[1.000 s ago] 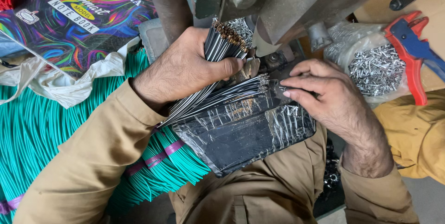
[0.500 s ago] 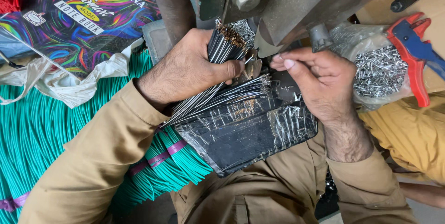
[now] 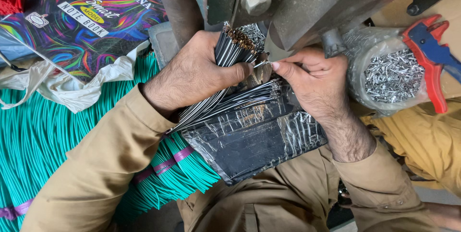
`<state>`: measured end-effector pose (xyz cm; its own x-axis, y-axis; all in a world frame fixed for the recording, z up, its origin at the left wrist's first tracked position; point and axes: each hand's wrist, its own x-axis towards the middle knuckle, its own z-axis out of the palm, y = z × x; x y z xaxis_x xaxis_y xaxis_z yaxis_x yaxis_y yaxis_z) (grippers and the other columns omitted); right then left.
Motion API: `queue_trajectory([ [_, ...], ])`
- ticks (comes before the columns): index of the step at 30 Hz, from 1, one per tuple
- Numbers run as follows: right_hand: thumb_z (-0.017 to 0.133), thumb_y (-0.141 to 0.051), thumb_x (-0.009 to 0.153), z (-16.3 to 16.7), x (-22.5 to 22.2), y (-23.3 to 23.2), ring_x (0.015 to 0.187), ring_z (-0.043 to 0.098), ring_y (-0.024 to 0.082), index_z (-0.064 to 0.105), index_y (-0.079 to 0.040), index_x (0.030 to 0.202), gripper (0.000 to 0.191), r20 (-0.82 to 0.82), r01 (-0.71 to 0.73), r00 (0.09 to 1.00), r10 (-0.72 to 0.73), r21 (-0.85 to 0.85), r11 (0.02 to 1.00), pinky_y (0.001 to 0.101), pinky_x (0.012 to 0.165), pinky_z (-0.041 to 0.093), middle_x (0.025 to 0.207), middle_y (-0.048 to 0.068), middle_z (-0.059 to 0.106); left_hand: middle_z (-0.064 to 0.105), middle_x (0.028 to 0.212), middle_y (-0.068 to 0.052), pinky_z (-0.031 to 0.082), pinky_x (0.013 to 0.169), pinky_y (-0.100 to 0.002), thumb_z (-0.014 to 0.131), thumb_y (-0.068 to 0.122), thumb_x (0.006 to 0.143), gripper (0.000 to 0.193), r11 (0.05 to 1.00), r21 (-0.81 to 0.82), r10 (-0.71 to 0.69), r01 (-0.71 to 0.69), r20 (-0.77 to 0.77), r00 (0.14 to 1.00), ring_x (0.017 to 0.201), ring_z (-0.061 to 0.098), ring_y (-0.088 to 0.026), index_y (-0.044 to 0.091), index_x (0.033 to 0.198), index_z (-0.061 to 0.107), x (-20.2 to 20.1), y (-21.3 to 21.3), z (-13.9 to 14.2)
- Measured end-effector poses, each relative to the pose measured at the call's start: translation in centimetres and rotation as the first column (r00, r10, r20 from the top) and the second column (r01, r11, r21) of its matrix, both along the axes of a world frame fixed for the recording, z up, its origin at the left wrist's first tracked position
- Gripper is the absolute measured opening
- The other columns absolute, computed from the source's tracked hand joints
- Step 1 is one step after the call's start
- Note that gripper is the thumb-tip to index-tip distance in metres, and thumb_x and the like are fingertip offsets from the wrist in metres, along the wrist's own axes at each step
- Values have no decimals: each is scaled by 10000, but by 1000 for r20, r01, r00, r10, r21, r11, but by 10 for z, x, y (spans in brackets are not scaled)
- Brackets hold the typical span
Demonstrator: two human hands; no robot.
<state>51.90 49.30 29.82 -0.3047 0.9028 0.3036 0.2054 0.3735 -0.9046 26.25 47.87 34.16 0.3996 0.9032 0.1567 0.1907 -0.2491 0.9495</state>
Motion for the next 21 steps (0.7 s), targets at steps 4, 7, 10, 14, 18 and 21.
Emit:
queue_trajectory([
  [4,793,9,963,-1,3,3,873,721,99,754,20,969,42,89,56,994,-62,69,996,243,814,600,957,74,767,689,726,-7,559,661,-289,741,146,913,152,1000,11,26,-25,-73,997,699,613,-57,0,949,720,0,0,1],
  [7,789,17,969,0,0,3,843,711,102,751,23,965,38,101,49,993,-56,65,997,239,785,588,937,86,766,718,785,-3,570,693,-286,733,136,902,170,1000,-17,12,-12,-19,1000,740,635,-51,14,1020,718,0,0,2],
  [10,738,21,990,5,-3,-1,919,716,102,734,29,1059,70,-54,-36,998,33,-49,998,239,856,593,1027,94,770,726,811,-1,571,719,-278,732,144,914,194,1000,-6,4,-4,-14,1000,760,642,-54,26,1068,720,0,-2,3],
  [14,714,2,981,26,10,-14,979,761,141,723,25,1083,105,-149,-184,975,168,-102,978,268,903,639,1074,104,773,726,848,-2,567,758,-277,747,141,931,183,994,94,-61,63,-29,998,810,639,-62,22,1069,722,-1,0,3],
  [18,753,-23,912,46,32,-27,980,736,173,751,-1,1062,151,413,-71,911,12,127,989,276,872,596,1075,101,760,729,829,0,569,747,-273,755,145,913,188,997,61,-41,44,-39,998,789,629,-53,29,1060,734,0,1,0],
  [21,789,-47,804,46,38,-29,1001,682,264,805,-68,949,148,680,-234,730,-65,338,912,358,880,541,1071,120,734,730,808,-1,569,737,-273,746,144,913,164,998,34,-44,46,-52,998,772,634,-50,31,1032,742,0,2,-1],
])
